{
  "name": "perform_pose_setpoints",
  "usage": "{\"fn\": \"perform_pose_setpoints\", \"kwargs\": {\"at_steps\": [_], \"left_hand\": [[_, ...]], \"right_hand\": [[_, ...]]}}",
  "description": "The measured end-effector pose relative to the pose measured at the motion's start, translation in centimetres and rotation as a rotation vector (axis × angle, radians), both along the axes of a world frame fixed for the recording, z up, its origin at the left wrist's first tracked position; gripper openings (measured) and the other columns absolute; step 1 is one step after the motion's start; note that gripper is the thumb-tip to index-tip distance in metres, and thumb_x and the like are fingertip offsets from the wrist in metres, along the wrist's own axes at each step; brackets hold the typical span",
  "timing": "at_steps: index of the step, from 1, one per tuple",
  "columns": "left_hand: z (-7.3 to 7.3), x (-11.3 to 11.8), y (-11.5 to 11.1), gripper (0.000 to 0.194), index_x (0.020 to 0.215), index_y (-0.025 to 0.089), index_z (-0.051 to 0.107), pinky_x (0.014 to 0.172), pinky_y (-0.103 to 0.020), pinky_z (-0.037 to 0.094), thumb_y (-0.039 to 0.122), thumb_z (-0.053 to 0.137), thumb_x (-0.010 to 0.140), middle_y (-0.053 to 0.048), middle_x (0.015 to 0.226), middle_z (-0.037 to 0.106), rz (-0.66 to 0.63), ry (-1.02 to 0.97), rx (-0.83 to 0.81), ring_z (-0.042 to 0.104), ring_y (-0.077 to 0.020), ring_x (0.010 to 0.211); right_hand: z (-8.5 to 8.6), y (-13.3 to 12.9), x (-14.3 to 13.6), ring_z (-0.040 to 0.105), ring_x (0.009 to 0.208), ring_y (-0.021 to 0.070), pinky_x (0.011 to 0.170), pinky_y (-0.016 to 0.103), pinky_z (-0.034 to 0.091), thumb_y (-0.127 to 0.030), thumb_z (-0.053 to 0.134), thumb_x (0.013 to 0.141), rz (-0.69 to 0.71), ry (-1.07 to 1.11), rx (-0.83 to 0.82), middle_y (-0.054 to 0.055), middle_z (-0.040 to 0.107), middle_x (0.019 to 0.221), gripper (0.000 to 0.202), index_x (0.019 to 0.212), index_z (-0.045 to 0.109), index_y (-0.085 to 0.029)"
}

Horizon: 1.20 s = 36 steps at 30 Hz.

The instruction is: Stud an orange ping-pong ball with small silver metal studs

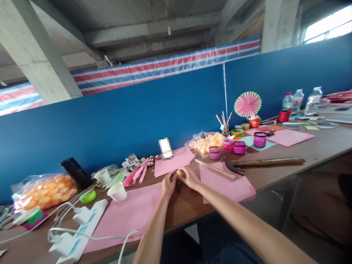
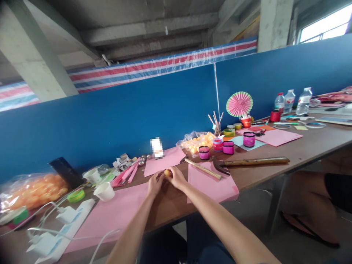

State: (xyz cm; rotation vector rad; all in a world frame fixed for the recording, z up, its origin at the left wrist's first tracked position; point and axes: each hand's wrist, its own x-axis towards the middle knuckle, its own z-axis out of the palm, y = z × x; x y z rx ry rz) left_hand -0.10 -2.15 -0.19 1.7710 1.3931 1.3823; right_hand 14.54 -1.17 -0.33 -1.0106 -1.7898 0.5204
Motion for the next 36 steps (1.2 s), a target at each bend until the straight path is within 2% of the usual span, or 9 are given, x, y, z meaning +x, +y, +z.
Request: {"fn": "perform_pose_setpoints", "kwargs": {"at_steps": [7,17,27,31,36], "left_hand": [[0.03,0.10,-0.04,0.028,0.091,0.018,0.062,0.072,-0.031,0.050,0.036,0.052,0.073,-0.006,0.091,0.067,-0.025,-0.006,-0.003,0.063,-0.0185,0.079],[0.01,0.06,0.04,0.030,0.095,0.017,0.060,0.075,-0.031,0.049,0.036,0.053,0.073,-0.007,0.092,0.066,-0.004,-0.008,-0.002,0.062,-0.0184,0.083],[0.03,0.03,0.00,0.028,0.091,0.017,0.062,0.073,-0.030,0.050,0.035,0.055,0.071,-0.006,0.088,0.067,0.007,0.019,0.000,0.062,-0.0181,0.080],[0.07,0.12,0.02,0.031,0.096,0.015,0.059,0.072,-0.029,0.050,0.035,0.050,0.075,-0.007,0.091,0.067,0.016,0.023,-0.006,0.063,-0.0173,0.081],[0.39,0.10,-0.12,0.029,0.096,0.017,0.061,0.077,-0.031,0.048,0.034,0.049,0.076,-0.006,0.093,0.067,0.027,0.071,-0.013,0.062,-0.0182,0.084]], "right_hand": [[-0.19,0.07,0.05,0.053,0.095,0.0191,0.084,0.032,0.041,-0.020,0.061,0.066,0.027,-0.004,0.012,0.005,0.056,0.103,0.038,0.103,0.054,-0.022],[-0.27,0.22,0.00,0.052,0.096,0.0186,0.085,0.032,0.040,-0.020,0.056,0.071,0.011,-0.012,0.016,0.006,0.057,0.103,0.033,0.103,0.053,-0.020],[-0.28,0.19,0.08,0.053,0.097,0.0187,0.087,0.032,0.039,-0.018,0.056,0.070,0.031,-0.018,0.019,0.006,0.057,0.106,0.035,0.105,0.053,-0.020],[-0.16,0.09,0.10,0.053,0.098,0.0185,0.087,0.032,0.040,-0.017,0.056,0.070,0.037,-0.010,0.019,0.005,0.058,0.105,0.036,0.105,0.053,-0.021],[-0.01,0.02,0.08,0.053,0.098,0.0194,0.087,0.033,0.040,-0.021,0.056,0.071,0.053,0.005,0.025,0.005,0.059,0.105,0.034,0.105,0.053,-0.020]]}}
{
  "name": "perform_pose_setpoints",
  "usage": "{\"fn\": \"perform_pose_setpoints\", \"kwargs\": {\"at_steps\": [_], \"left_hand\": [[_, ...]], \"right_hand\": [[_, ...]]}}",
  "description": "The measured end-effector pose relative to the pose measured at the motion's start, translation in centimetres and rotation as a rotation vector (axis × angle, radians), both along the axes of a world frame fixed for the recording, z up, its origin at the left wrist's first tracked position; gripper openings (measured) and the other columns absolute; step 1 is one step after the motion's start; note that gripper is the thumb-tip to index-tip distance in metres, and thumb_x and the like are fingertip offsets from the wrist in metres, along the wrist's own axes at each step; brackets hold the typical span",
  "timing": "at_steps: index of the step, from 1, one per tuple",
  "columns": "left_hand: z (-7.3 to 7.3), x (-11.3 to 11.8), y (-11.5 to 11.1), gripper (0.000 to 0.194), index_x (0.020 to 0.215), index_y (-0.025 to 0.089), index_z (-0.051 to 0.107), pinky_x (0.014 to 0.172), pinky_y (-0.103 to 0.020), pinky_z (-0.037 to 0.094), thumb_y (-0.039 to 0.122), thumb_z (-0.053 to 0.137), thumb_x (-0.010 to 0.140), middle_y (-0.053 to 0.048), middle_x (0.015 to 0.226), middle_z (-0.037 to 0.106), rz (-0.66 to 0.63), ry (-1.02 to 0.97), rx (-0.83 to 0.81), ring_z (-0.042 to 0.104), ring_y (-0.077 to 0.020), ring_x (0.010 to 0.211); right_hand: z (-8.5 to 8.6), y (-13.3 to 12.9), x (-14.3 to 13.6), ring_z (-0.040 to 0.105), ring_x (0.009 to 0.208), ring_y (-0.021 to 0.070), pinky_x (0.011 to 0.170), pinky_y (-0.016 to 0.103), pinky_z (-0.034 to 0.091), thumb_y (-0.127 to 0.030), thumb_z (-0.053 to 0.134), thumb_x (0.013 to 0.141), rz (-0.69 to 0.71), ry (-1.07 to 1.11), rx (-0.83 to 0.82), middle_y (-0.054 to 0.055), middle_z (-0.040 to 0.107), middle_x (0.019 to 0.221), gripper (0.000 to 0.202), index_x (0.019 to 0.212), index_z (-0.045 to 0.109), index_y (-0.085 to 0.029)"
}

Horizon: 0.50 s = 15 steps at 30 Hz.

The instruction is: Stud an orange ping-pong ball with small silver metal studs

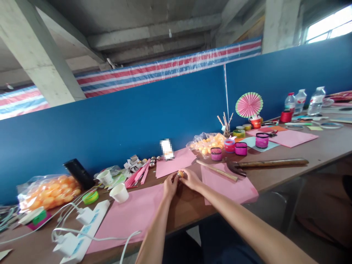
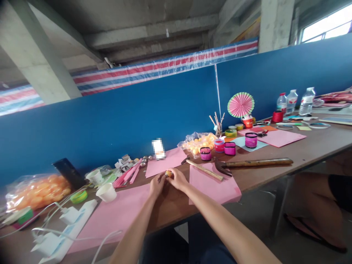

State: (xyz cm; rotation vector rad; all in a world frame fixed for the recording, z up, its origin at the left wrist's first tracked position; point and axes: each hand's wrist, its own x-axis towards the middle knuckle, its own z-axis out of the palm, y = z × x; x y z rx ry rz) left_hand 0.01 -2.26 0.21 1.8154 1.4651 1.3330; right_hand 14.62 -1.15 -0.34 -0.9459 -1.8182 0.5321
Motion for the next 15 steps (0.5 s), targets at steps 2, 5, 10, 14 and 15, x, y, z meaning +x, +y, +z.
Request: {"fn": "perform_pose_setpoints", "kwargs": {"at_steps": [2,5,10,14,15], "left_hand": [[0.20,-0.02,-0.12,0.028,0.095,0.018,0.062,0.078,-0.032,0.048,0.033,0.049,0.076,-0.006,0.094,0.067,0.005,0.020,0.001,0.061,-0.0188,0.086],[0.37,0.00,-0.27,0.028,0.096,0.017,0.062,0.078,-0.031,0.047,0.033,0.048,0.077,-0.006,0.094,0.067,0.002,0.035,0.003,0.061,-0.0187,0.087],[0.32,0.03,-0.32,0.029,0.097,0.017,0.061,0.075,-0.028,0.048,0.032,0.047,0.077,-0.005,0.093,0.067,-0.021,0.046,-0.005,0.062,-0.0172,0.083],[0.41,0.03,-0.39,0.030,0.097,0.018,0.062,0.074,-0.028,0.048,0.034,0.045,0.078,-0.004,0.092,0.067,-0.018,0.057,-0.012,0.062,-0.0172,0.083],[0.44,0.03,-0.41,0.030,0.096,0.018,0.062,0.074,-0.028,0.047,0.035,0.044,0.079,-0.004,0.092,0.067,-0.015,0.061,-0.012,0.062,-0.0173,0.083]], "right_hand": [[0.16,-0.06,0.02,0.055,0.097,0.0190,0.086,0.032,0.041,-0.024,0.053,0.074,0.011,0.007,0.003,0.005,0.060,0.103,0.030,0.104,0.053,-0.020],[0.44,-0.19,0.09,0.056,0.094,0.0179,0.083,0.030,0.042,-0.026,0.048,0.079,0.030,0.014,0.008,0.005,0.061,0.102,0.026,0.103,0.054,-0.020],[0.71,-0.38,0.25,0.057,0.093,0.0183,0.082,0.030,0.042,-0.028,0.048,0.080,0.037,0.024,0.005,0.005,0.062,0.099,0.024,0.101,0.054,-0.020],[0.64,-0.35,0.25,0.057,0.091,0.0179,0.081,0.029,0.043,-0.027,0.048,0.080,0.046,0.025,0.001,0.005,0.062,0.098,0.021,0.099,0.054,-0.020],[0.60,-0.32,0.23,0.057,0.091,0.0179,0.081,0.029,0.043,-0.026,0.047,0.080,0.047,0.025,0.000,0.004,0.062,0.098,0.021,0.099,0.054,-0.020]]}}
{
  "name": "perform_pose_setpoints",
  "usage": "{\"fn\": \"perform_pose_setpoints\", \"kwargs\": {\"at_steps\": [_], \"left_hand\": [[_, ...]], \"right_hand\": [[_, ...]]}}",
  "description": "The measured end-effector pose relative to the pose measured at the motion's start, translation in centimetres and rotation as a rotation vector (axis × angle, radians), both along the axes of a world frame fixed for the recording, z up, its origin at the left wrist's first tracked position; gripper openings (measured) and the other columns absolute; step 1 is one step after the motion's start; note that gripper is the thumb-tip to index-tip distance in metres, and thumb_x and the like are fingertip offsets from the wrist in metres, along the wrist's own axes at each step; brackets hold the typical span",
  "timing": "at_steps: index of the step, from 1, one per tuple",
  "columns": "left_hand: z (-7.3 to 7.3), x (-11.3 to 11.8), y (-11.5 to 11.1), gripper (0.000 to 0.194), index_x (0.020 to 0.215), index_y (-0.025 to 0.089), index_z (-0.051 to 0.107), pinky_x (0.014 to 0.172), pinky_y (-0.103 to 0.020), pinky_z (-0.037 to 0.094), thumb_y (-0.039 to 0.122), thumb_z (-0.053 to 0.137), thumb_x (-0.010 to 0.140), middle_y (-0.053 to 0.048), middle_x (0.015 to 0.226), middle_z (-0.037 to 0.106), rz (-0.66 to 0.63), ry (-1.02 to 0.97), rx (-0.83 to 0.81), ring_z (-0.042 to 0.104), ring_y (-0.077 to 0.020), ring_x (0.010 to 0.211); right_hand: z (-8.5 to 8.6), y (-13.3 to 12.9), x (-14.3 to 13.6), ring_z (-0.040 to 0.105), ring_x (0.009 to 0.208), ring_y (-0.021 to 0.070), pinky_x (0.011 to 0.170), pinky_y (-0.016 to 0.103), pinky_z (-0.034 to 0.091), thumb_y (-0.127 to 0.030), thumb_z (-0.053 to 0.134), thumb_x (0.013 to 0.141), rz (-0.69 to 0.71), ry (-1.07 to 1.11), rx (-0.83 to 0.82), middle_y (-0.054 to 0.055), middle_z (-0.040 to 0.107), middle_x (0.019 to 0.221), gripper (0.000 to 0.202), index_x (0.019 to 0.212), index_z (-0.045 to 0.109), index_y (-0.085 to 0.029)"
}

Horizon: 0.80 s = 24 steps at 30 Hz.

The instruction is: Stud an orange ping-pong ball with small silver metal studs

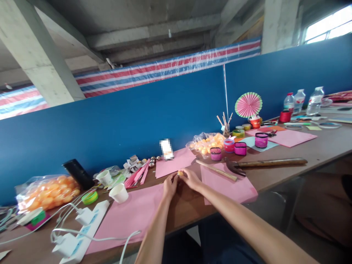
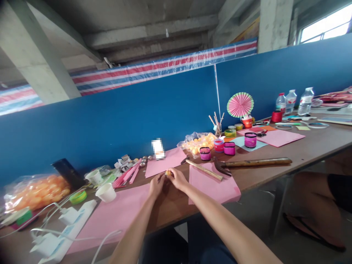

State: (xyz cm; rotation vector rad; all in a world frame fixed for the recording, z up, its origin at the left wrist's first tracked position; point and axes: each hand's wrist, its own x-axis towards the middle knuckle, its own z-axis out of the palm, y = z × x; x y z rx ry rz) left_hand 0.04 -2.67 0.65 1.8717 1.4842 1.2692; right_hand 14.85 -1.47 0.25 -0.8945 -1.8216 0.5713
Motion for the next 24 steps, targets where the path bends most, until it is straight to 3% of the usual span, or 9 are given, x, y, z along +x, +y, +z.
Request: {"fn": "perform_pose_setpoints", "kwargs": {"at_steps": [15,24], "left_hand": [[-0.37,-0.19,0.33,0.031,0.097,0.018,0.062,0.075,-0.029,0.047,0.036,0.051,0.073,-0.004,0.092,0.067,0.008,0.034,-0.011,0.062,-0.0184,0.082],[-0.37,-0.25,0.34,0.032,0.098,0.018,0.062,0.078,-0.031,0.046,0.037,0.048,0.076,-0.005,0.094,0.067,0.012,0.024,0.006,0.061,-0.0195,0.086]], "right_hand": [[-0.35,0.15,-0.06,0.056,0.092,0.0182,0.082,0.030,0.043,-0.015,0.056,0.070,0.015,-0.007,-0.026,0.005,0.061,0.101,0.035,0.104,0.054,-0.021],[-0.09,0.03,-0.09,0.057,0.089,0.0173,0.080,0.028,0.043,-0.024,0.051,0.077,0.001,-0.013,-0.025,0.004,0.062,0.097,0.025,0.102,0.053,-0.021]]}}
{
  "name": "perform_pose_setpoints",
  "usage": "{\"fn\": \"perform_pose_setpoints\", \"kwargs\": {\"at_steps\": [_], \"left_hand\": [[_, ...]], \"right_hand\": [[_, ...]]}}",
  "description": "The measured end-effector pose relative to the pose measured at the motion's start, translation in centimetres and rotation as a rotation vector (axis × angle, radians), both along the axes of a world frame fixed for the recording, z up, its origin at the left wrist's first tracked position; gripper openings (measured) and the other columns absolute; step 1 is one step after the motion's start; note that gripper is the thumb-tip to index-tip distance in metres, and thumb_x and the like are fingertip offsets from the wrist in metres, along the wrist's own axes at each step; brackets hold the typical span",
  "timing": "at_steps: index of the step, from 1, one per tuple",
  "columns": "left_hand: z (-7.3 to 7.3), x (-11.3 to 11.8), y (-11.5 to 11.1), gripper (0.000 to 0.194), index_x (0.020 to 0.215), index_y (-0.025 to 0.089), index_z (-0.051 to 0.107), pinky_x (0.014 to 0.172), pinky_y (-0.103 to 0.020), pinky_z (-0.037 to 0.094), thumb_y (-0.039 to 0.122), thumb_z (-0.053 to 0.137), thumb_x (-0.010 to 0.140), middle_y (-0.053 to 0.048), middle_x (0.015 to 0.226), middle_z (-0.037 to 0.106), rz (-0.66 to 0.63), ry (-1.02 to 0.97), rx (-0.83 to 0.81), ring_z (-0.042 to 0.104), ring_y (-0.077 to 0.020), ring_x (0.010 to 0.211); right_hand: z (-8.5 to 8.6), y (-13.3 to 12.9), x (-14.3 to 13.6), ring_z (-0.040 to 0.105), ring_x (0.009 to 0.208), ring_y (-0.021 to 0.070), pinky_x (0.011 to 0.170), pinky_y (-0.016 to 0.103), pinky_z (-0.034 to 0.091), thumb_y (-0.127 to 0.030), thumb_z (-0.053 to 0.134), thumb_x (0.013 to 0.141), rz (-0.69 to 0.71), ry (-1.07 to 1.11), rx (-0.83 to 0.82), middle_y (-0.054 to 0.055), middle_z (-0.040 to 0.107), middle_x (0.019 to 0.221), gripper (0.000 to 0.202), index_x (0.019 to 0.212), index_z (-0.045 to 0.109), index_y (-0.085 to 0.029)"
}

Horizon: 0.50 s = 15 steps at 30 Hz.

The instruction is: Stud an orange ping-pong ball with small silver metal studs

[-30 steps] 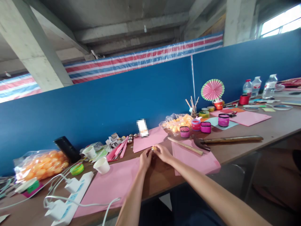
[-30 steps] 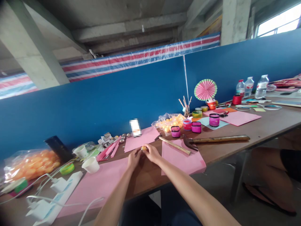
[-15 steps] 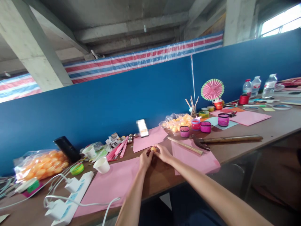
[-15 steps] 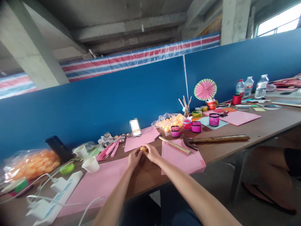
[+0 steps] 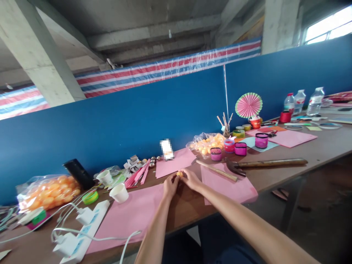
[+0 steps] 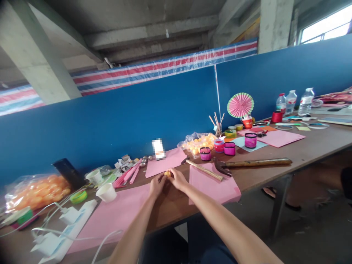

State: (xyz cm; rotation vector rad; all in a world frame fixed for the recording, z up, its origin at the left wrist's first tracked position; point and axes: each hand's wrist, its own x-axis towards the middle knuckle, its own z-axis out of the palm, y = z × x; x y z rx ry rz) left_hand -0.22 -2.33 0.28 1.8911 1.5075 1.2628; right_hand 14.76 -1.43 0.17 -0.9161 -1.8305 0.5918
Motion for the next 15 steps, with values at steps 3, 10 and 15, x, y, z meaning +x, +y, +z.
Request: {"fn": "perform_pose_setpoints", "kwargs": {"at_steps": [3,10,15], "left_hand": [[-0.12,0.08,0.06,0.034,0.106,0.018,0.057,0.078,-0.030,0.047,0.034,0.044,0.079,-0.005,0.098,0.066,0.003,-0.017,0.011,0.061,-0.0179,0.088],[-0.04,0.21,0.00,0.033,0.105,0.020,0.058,0.080,-0.030,0.047,0.030,0.050,0.075,-0.004,0.101,0.065,-0.004,-0.003,0.021,0.061,-0.0176,0.088],[0.15,0.24,-0.17,0.032,0.104,0.019,0.058,0.082,-0.031,0.046,0.030,0.050,0.075,-0.004,0.101,0.065,0.009,0.012,0.029,0.060,-0.0179,0.092]], "right_hand": [[-0.01,0.07,-0.05,0.057,0.091,0.0179,0.080,0.029,0.042,-0.032,0.045,0.082,-0.035,0.006,-0.006,0.006,0.061,0.099,0.026,0.104,0.051,-0.020],[0.13,0.12,-0.07,0.058,0.090,0.0192,0.080,0.031,0.043,-0.039,0.044,0.082,-0.078,-0.007,-0.012,0.006,0.063,0.097,0.029,0.101,0.054,-0.020],[-0.13,0.28,-0.20,0.057,0.092,0.0201,0.081,0.031,0.043,-0.036,0.044,0.081,-0.099,-0.018,-0.008,0.007,0.062,0.100,0.030,0.103,0.055,-0.019]]}}
